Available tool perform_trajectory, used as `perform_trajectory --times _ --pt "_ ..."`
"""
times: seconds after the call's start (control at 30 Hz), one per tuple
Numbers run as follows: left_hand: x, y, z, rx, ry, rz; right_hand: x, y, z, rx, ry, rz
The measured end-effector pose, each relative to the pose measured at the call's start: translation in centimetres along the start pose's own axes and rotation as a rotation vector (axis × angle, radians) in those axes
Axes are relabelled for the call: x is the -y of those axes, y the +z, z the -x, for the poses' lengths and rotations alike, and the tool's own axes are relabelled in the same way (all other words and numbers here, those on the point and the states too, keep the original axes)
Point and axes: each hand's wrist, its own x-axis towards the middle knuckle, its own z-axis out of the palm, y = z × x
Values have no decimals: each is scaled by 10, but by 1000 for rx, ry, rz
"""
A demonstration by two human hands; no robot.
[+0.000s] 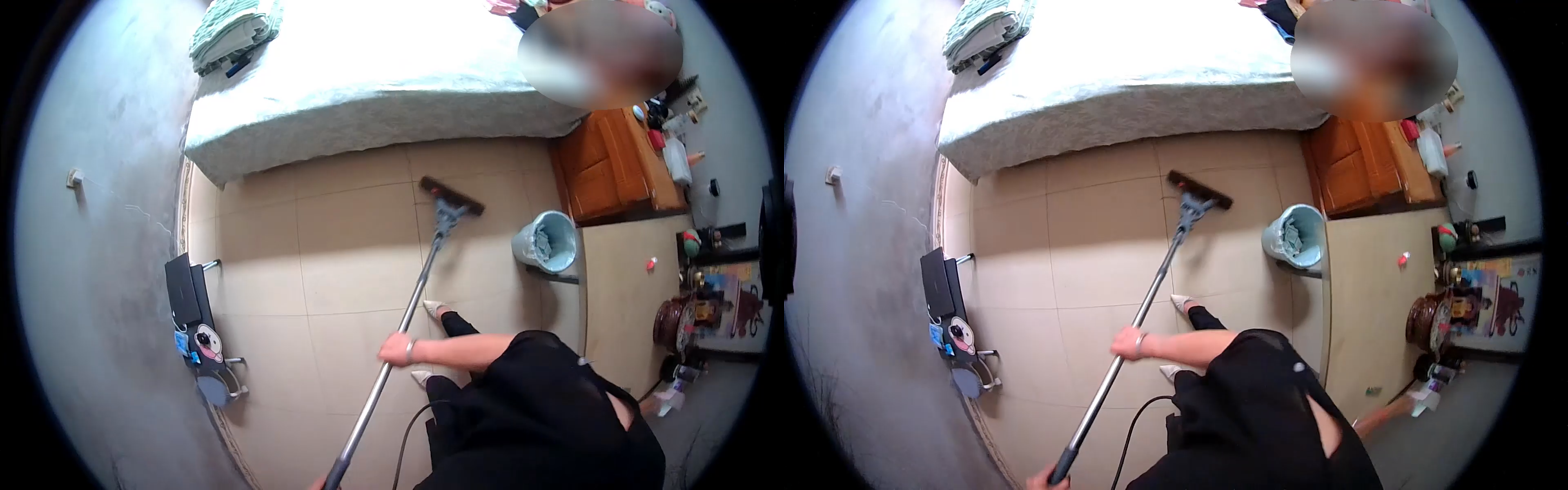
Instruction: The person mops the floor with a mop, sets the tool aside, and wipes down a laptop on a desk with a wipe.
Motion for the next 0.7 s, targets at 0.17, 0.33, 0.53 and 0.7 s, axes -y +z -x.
perform_trajectory --times 0.17,0.33,0.53,0.7 --pt "-83 33 -113 -77 192 29 -140 -48 38 47 250 156" --pt "-146 31 -162 -167 321 -32 -206 -80 51 90 360 164" --pt "-133 15 -161 -240 272 -23 -193 -81 9 70 296 182" --pt "-80 11 -118 -229 124 57 -136 -64 -40 55 179 121"
